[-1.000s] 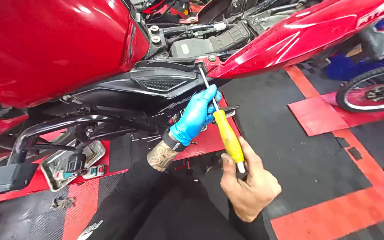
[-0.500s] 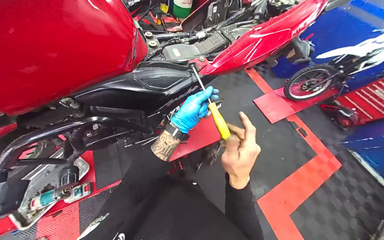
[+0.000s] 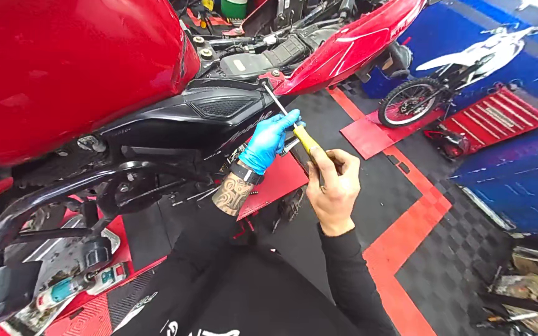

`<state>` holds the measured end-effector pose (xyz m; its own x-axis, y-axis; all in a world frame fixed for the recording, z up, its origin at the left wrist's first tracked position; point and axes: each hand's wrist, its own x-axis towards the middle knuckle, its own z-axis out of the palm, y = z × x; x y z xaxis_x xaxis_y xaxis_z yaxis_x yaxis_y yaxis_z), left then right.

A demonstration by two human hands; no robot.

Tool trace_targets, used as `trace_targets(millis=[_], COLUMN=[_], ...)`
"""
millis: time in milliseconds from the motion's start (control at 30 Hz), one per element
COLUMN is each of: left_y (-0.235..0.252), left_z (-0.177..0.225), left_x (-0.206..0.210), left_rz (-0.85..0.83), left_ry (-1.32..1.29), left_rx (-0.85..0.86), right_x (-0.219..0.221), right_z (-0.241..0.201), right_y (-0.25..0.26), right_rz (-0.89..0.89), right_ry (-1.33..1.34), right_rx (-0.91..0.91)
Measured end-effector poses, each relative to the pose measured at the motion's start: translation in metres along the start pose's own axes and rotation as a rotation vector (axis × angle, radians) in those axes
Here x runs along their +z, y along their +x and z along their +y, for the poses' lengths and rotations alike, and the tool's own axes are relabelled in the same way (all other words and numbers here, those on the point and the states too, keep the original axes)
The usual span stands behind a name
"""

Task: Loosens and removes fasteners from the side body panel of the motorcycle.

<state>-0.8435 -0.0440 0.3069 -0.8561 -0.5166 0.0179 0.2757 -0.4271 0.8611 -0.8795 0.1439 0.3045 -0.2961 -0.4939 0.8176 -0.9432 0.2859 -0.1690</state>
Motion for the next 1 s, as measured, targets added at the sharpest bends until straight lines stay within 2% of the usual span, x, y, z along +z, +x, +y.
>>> trace_targets(millis=[67, 133, 233, 267, 300, 333, 367, 467, 533, 600, 667, 733, 833, 900, 933, 967, 1000], left_y=[0.001, 0.0, 0.002, 0.003, 0.003, 0.003, 0.002, -0.006, -0.039, -0.076, -0.078, -0.068, -0.054, -0.046, -0.034, -0.017, -0.011], left_z=[0.003, 0.002, -0.005, -0.007, -0.007, -0.006, -0.004, -0.001, -0.009, -0.001, 0.001, 0.003, 0.018, 0.014, 0.009, 0.002, -0.001], left_x=[0.002, 0.003, 0.001, 0.0, -0.001, -0.002, -0.002, -0.003, -0.014, -0.017, -0.017, -0.011, 0.006, 0.004, 0.001, -0.006, -0.01], left_rz=[-0.009, -0.036, -0.095, -0.114, -0.128, -0.131, -0.115, 0.025, 0.068, 0.096, 0.071, 0.028, -0.009, -0.04, -0.08, -0.143, -0.152], left_ry=[-0.058, -0.104, -0.131, -0.112, -0.08, -0.041, -0.003, 0.07, 0.141, 0.186, 0.152, 0.1, 0.066, 0.043, 0.017, 0.002, 0.036], left_rx=[0.0, 0.004, 0.016, 0.016, 0.015, 0.006, -0.002, 0.006, 0.057, 0.019, 0.005, 0.025, 0.03, 0.039, 0.053, 0.068, 0.064], right_x=[-0.006, -0.011, -0.011, -0.013, -0.015, -0.018, -0.02, -0.023, -0.023, -0.022, -0.018, -0.016, -0.025, -0.034, -0.037, -0.039, -0.04], right_z=[0.005, 0.008, 0.001, -0.006, -0.012, -0.013, -0.012, -0.003, -0.003, 0.001, 0.01, 0.012, 0.005, 0.002, -0.001, -0.003, -0.005], right_y=[0.001, -0.002, -0.006, -0.004, 0.001, 0.004, 0.006, 0.008, 0.004, -0.001, -0.005, -0.007, 0.0, 0.011, 0.017, 0.022, 0.024], right_rz=[-0.016, -0.127, -0.329, -0.31, -0.27, -0.265, -0.299, -0.369, -0.345, -0.332, -0.268, -0.219, -0.374, -0.478, -0.438, -0.41, -0.402], right_ry=[0.121, 0.373, 1.212, 1.396, 1.461, 1.412, 1.252, 0.462, 0.054, -0.153, -0.142, 0.148, 1.012, 1.487, 1.561, 1.522, 1.364], right_rx=[0.096, 0.309, 0.775, 0.917, 1.005, 0.988, 0.863, 0.279, -0.022, -0.18, -0.206, -0.003, 0.675, 1.086, 1.201, 1.201, 1.093])
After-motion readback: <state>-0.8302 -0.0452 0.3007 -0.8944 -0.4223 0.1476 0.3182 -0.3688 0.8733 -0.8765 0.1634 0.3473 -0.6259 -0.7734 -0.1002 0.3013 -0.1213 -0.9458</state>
